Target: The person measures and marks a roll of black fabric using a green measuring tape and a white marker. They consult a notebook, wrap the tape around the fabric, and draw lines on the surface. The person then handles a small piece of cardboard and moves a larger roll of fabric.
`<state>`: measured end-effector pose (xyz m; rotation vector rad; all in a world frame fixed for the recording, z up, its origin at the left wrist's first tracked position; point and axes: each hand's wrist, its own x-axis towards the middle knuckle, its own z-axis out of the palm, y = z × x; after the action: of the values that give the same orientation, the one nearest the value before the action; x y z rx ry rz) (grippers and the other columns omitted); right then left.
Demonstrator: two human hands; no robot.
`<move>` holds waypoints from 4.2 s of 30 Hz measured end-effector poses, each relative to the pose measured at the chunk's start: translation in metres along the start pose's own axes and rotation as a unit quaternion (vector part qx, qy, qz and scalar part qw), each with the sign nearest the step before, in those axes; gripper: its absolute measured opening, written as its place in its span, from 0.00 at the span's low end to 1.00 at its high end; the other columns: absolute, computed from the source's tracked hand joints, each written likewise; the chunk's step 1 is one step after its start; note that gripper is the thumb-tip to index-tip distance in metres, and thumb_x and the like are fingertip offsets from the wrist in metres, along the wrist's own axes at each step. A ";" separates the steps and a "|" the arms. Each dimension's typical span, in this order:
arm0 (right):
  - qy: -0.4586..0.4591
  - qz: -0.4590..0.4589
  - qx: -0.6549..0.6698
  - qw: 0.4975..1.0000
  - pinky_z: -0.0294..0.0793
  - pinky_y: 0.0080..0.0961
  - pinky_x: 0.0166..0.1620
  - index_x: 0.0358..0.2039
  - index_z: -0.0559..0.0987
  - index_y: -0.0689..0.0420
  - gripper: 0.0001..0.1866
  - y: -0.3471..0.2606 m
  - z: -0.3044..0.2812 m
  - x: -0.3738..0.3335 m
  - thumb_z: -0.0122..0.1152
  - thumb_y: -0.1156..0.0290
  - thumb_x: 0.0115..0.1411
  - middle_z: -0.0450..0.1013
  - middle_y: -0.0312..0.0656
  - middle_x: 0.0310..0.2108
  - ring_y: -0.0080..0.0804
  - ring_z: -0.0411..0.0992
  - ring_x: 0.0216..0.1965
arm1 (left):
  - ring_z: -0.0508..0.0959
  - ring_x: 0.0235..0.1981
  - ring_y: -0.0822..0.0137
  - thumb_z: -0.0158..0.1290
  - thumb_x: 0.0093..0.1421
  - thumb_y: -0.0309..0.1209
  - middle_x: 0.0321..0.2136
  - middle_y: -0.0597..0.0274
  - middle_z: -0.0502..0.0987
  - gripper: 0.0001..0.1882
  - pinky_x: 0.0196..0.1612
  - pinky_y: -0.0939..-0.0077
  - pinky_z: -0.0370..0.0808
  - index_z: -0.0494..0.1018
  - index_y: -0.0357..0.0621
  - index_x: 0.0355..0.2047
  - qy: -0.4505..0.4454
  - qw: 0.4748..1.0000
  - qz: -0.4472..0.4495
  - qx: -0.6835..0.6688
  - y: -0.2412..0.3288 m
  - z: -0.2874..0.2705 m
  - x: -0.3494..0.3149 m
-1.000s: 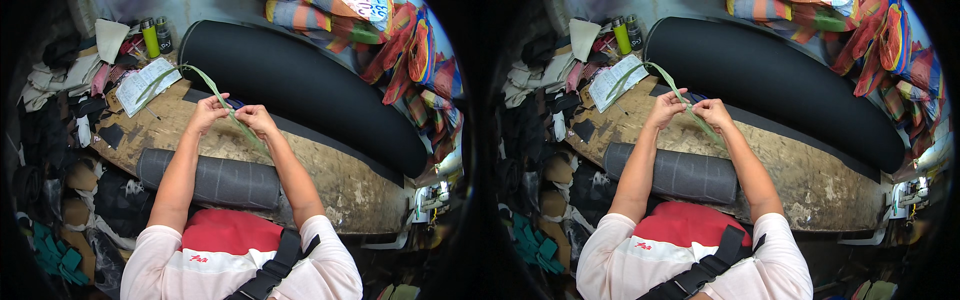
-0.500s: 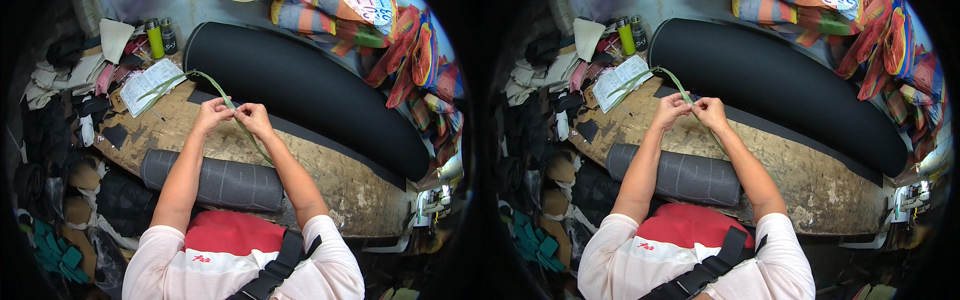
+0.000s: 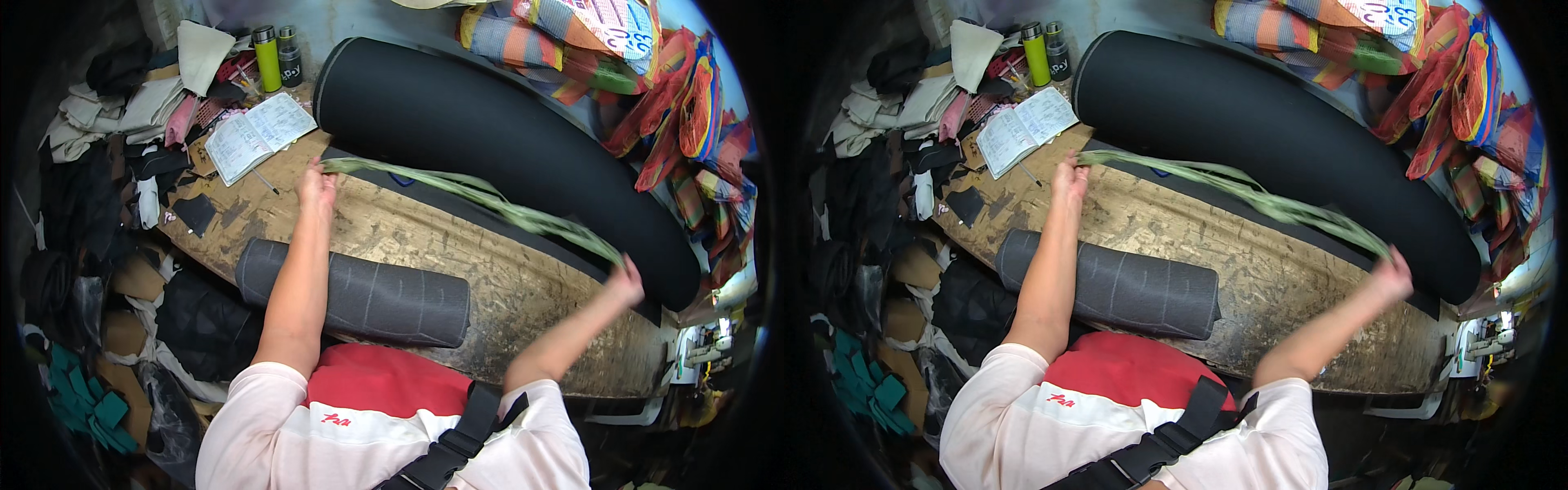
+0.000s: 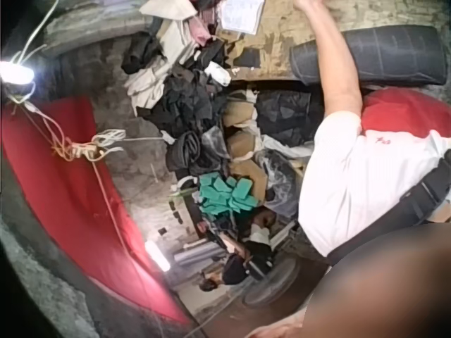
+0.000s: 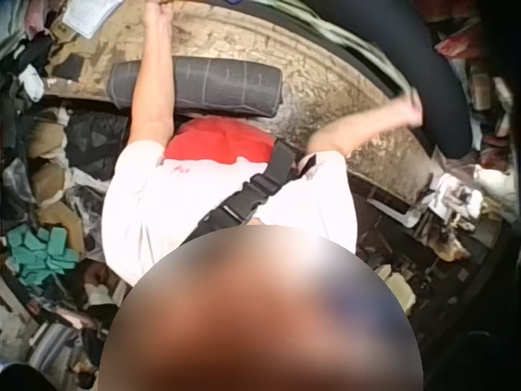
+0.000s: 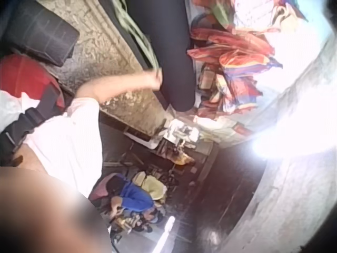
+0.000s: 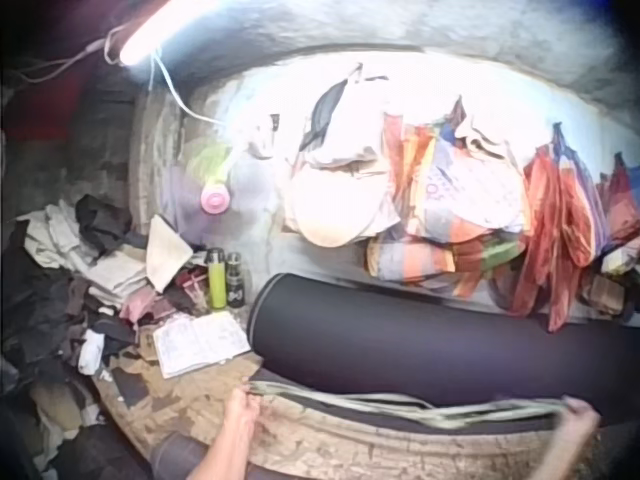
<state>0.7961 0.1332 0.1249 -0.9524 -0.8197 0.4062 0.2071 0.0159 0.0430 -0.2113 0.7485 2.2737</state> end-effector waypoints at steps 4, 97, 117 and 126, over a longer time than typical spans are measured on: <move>0.521 -0.186 0.010 0.833 0.74 0.34 0.34 0.31 0.73 0.65 0.08 -0.080 -0.169 0.091 0.50 0.75 0.51 0.74 0.49 0.26 0.42 0.73 0.31 | 0.73 0.38 0.52 0.34 0.56 0.12 0.43 0.43 0.63 0.22 0.43 0.56 0.76 0.55 0.35 0.52 0.101 0.988 0.101 -0.063 0.009 -0.002 0.016; -0.761 0.249 -0.095 0.591 0.67 0.23 0.27 0.35 0.78 0.60 0.09 -0.080 0.072 -0.300 0.55 0.69 0.58 0.71 0.36 0.19 0.22 0.65 0.20 | 0.72 0.48 0.61 0.68 0.35 0.36 0.49 0.48 0.70 0.52 0.54 0.70 0.67 0.55 0.29 0.59 -0.303 0.887 -0.189 0.292 0.131 -0.101 -0.160; -0.785 0.354 0.064 0.504 0.70 0.16 0.42 0.45 0.74 0.65 0.16 -0.119 0.155 -0.319 0.58 0.81 0.54 0.74 0.37 0.32 0.19 0.71 0.36 | 0.77 0.27 0.46 0.39 0.64 0.49 0.22 0.40 0.75 0.30 0.35 0.55 0.73 0.75 0.33 0.22 -0.325 0.486 0.020 0.811 0.065 -0.066 -0.173; -0.752 0.398 0.123 0.510 0.74 0.22 0.42 0.41 0.74 0.66 0.09 -0.103 0.167 -0.327 0.53 0.77 0.60 0.76 0.43 0.30 0.25 0.74 0.33 | 0.74 0.21 0.47 0.42 0.64 0.44 0.17 0.43 0.73 0.27 0.29 0.60 0.72 0.73 0.35 0.17 -0.286 0.551 0.240 0.746 0.055 -0.079 -0.165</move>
<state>0.4547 -0.0375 0.1228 -0.4096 -1.7453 2.3424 0.2845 -0.1580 0.0617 1.5861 2.1334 1.1031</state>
